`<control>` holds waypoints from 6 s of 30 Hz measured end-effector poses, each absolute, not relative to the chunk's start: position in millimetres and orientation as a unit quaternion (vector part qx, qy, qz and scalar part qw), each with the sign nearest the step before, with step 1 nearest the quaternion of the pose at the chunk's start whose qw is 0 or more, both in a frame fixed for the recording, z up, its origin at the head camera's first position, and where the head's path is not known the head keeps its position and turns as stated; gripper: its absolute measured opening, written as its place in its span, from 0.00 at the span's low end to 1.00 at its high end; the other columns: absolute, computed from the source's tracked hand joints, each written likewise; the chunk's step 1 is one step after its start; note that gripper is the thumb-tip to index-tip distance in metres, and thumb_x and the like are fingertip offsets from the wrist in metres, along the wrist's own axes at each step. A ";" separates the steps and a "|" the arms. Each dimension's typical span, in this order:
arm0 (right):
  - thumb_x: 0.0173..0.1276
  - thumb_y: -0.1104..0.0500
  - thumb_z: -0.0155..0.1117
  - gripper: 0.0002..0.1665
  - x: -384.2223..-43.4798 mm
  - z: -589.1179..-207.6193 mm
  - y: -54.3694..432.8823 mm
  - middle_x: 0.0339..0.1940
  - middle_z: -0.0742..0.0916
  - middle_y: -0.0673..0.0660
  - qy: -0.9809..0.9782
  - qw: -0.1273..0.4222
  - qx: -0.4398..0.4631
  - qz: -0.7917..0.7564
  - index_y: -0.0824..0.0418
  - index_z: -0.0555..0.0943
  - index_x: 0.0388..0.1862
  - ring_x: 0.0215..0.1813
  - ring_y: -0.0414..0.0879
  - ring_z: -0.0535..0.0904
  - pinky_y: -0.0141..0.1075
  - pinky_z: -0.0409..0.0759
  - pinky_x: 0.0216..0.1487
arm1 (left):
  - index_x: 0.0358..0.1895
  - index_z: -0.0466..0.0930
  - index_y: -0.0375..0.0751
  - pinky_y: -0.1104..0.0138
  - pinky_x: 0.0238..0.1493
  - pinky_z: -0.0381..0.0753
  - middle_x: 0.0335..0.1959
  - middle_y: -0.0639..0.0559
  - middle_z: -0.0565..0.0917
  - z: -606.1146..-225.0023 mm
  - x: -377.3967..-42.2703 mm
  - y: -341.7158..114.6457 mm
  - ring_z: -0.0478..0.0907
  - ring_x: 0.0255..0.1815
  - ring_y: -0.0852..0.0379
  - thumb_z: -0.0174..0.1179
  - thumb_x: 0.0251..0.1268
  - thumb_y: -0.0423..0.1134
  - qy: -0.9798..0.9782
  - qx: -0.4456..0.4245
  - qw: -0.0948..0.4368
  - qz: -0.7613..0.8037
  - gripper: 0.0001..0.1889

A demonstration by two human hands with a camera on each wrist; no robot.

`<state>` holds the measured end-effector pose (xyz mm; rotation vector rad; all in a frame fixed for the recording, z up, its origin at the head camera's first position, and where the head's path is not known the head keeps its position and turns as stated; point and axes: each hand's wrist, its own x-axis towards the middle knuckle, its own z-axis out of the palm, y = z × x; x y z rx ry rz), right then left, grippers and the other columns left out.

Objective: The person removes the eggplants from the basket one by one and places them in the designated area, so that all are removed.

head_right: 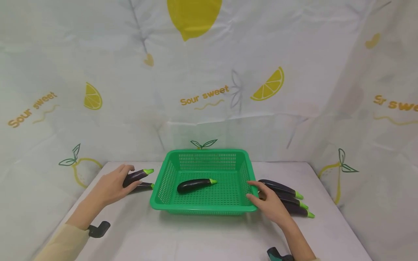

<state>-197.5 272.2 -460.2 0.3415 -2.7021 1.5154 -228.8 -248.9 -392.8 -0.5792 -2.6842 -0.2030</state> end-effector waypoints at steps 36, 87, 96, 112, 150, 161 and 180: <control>0.77 0.47 0.62 0.34 -197.5 -459.8 271.9 0.75 0.69 0.70 -0.865 0.005 0.107 0.490 0.57 0.68 0.76 0.70 0.72 0.70 0.58 0.75 0.60 | 0.51 0.80 0.35 0.47 0.47 0.80 0.42 0.42 0.83 -481.3 -245.0 -258.1 0.83 0.45 0.41 0.66 0.68 0.50 -0.980 -0.174 0.097 -0.020 0.21; 0.78 0.49 0.61 0.32 -197.9 -457.8 270.3 0.75 0.69 0.70 -0.868 0.017 0.117 0.482 0.58 0.69 0.75 0.71 0.73 0.68 0.64 0.72 0.62 | 0.41 0.85 0.33 0.53 0.33 0.79 0.34 0.44 0.83 -419.6 -245.2 -219.7 0.79 0.32 0.45 0.67 0.61 0.33 -0.905 -0.256 0.333 -0.068 0.08; 0.78 0.50 0.62 0.31 -198.6 -457.5 268.4 0.74 0.70 0.70 -0.870 0.018 0.114 0.480 0.59 0.69 0.75 0.69 0.72 0.70 0.62 0.74 0.61 | 0.40 0.86 0.31 0.57 0.31 0.80 0.32 0.45 0.82 -395.7 -238.9 -193.1 0.80 0.30 0.47 0.68 0.60 0.32 -0.892 -0.298 0.331 -0.080 0.08; 0.78 0.50 0.62 0.32 -197.7 -458.3 270.3 0.75 0.69 0.71 -0.869 0.016 0.115 0.481 0.60 0.69 0.75 0.71 0.73 0.68 0.64 0.72 0.62 | 0.48 0.85 0.38 0.60 0.34 0.79 0.39 0.48 0.82 -371.0 -246.1 -128.9 0.78 0.34 0.50 0.68 0.65 0.37 -0.897 -0.338 0.277 -0.061 0.11; 0.77 0.50 0.63 0.32 -199.8 -462.6 270.9 0.74 0.70 0.70 -0.867 0.016 0.110 0.486 0.59 0.70 0.74 0.70 0.72 0.70 0.61 0.74 0.61 | 0.72 0.71 0.48 0.49 0.64 0.72 0.68 0.45 0.73 -393.1 -321.4 -49.1 0.72 0.66 0.45 0.57 0.76 0.56 -0.955 -0.295 -0.021 0.013 0.28; 0.77 0.50 0.63 0.31 -201.3 -463.2 269.4 0.74 0.71 0.69 -0.868 0.018 0.108 0.484 0.58 0.71 0.73 0.72 0.71 0.67 0.64 0.71 0.63 | 0.76 0.67 0.50 0.46 0.68 0.68 0.73 0.44 0.69 -412.5 -332.8 -52.4 0.67 0.72 0.43 0.57 0.74 0.60 -0.953 -0.289 -0.050 0.071 0.33; 0.77 0.50 0.63 0.31 -199.0 -465.6 270.9 0.75 0.70 0.69 -0.864 0.015 0.107 0.491 0.57 0.71 0.74 0.71 0.71 0.68 0.63 0.72 0.62 | 0.75 0.67 0.56 0.52 0.59 0.77 0.70 0.47 0.70 -435.5 -325.4 -36.8 0.73 0.66 0.48 0.63 0.69 0.60 -0.926 -0.347 -0.101 0.106 0.34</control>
